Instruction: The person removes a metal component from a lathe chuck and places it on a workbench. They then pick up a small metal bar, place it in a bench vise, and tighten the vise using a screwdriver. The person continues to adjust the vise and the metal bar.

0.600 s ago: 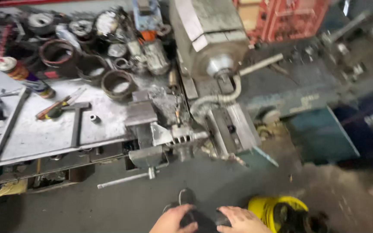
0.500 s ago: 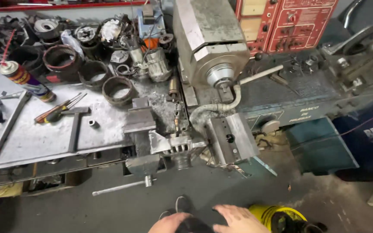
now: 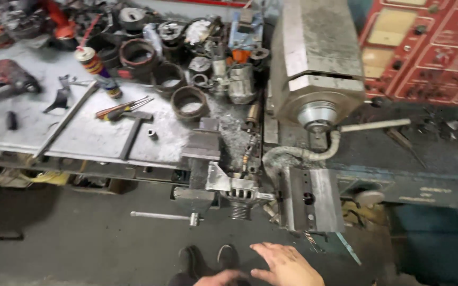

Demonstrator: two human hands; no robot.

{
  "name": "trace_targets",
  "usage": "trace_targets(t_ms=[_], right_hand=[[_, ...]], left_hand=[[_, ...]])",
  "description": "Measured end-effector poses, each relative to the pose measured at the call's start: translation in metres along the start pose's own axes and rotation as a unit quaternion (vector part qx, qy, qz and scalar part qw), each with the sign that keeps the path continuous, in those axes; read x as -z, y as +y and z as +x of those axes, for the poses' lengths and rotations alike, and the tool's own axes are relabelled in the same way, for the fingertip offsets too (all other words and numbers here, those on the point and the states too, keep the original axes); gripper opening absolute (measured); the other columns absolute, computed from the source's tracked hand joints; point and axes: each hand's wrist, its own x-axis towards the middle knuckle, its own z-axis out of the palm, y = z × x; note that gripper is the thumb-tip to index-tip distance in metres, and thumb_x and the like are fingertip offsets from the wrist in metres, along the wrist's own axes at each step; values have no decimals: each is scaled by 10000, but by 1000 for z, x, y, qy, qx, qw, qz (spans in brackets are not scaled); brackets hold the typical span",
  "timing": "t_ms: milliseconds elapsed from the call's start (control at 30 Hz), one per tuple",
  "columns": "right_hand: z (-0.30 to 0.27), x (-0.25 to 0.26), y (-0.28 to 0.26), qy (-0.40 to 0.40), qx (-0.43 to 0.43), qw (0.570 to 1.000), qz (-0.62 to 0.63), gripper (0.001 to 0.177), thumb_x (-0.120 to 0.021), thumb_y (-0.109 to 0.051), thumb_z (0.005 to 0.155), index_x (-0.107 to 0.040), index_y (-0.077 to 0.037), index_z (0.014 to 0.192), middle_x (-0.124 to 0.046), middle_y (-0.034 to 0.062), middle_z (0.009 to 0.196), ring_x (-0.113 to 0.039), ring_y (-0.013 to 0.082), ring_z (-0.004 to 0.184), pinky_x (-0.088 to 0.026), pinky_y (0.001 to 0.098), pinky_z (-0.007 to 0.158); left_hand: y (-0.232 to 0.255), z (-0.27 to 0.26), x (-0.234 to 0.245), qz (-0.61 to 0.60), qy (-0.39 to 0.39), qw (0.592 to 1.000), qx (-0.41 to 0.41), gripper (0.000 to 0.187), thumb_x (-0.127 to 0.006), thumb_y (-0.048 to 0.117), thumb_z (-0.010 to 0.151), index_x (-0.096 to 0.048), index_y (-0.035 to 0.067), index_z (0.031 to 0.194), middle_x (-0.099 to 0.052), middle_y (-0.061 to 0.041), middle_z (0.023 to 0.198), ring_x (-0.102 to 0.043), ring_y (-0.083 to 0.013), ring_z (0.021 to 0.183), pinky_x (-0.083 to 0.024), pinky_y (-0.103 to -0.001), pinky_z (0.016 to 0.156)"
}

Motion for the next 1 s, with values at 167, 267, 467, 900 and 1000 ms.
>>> trace_targets(t_ms=[167, 267, 467, 900, 1000], right_hand=[[26, -17, 12, -46, 32, 998, -21, 700, -712, -515, 894, -440, -212, 1463, -590, 42, 1383, -604, 294, 1234, -475, 434, 1015], [47, -30, 23, -111, 23, 992, -50, 758, -653, -619, 919, -377, -242, 1515, -538, 35, 1445, -572, 287, 1287, -453, 433, 1068], [91, -34, -32, -213, -40, 976, -27, 650, -507, -520, 958, -344, -292, 1545, -465, -38, 1550, -496, 216, 1408, -409, 419, 1158], [221, -80, -249, -156, 149, 975, -50, 498, -420, -267, 983, -445, -243, 1480, -550, -26, 1464, -540, 195, 1340, -444, 370, 1080], [300, -194, -152, -287, 62, 956, 11, 532, -282, -276, 1012, -354, -319, 1538, -402, -116, 1580, -368, 61, 1461, -227, 286, 1259]], left_hand=[[83, -40, 12, -105, 321, 938, 84, 460, -801, 264, 904, -669, 74, 1302, -726, -18, 931, -651, -69, 769, -532, -199, 724], [96, -61, 26, -60, 343, 929, 125, 420, -754, 333, 905, -695, 104, 1252, -759, 9, 1056, -666, -57, 842, -545, -203, 793], [-23, -147, 55, 9, 406, 898, 169, 350, -702, 404, 901, -717, 98, 1070, -760, -28, 910, -689, -137, 790, -580, -261, 766], [-137, -391, 157, -167, 648, 720, 182, 272, -774, 211, 832, -782, -48, 916, -787, -142, 700, -698, -206, 609, -591, -312, 604], [-196, -411, 174, -172, 676, 700, 156, 232, -806, 150, 789, -816, -65, 874, -817, -158, 657, -733, -215, 617, -585, -292, 647]])
